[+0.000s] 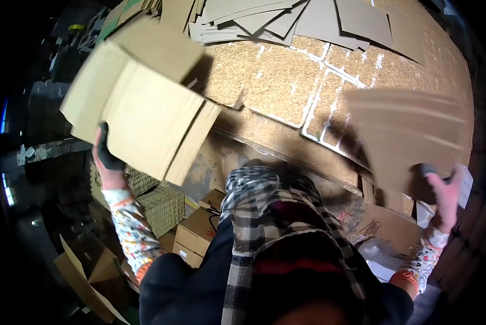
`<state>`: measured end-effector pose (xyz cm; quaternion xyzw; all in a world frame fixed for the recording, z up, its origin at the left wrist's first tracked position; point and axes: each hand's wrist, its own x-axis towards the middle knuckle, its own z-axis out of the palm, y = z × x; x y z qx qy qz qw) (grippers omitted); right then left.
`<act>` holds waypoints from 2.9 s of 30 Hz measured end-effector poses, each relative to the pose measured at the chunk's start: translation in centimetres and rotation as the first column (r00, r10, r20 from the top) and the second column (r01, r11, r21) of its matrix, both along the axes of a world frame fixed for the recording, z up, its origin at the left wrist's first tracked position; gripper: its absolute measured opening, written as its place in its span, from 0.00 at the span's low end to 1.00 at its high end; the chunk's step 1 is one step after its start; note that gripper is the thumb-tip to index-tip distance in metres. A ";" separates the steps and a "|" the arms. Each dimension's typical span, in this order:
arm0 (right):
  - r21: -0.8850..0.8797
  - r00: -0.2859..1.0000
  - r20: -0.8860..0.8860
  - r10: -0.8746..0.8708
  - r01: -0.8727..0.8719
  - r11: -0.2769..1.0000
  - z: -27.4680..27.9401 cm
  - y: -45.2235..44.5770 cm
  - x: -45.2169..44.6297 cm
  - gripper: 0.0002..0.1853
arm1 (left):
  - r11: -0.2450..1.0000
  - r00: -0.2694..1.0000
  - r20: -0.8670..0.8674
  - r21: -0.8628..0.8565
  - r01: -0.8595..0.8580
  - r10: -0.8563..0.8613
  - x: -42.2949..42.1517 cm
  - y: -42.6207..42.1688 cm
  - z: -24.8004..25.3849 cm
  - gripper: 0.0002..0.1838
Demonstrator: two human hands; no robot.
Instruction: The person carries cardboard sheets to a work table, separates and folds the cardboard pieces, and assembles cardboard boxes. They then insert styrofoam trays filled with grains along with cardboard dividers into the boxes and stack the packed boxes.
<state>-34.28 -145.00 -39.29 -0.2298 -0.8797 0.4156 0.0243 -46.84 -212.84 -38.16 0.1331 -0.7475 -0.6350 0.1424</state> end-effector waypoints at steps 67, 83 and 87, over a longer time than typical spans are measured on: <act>-0.031 0.866 -0.155 -0.476 0.477 0.878 -30.2 -2.6 27.7 0.32 | -0.327 -0.112 0.319 -0.772 0.545 -0.941 26.3 56.0 -25.7 0.30; 0.577 0.044 -0.126 -0.991 0.816 -0.037 -24.2 -16.2 10.5 0.46 | 0.203 0.547 0.643 -0.531 0.823 -0.536 4.7 -3.9 -16.9 0.34; 0.195 0.689 -0.227 -0.688 0.724 0.661 -22.5 -31.9 -1.3 0.34 | 0.279 0.473 0.632 -0.387 0.879 -0.614 -0.7 -11.1 -16.8 0.34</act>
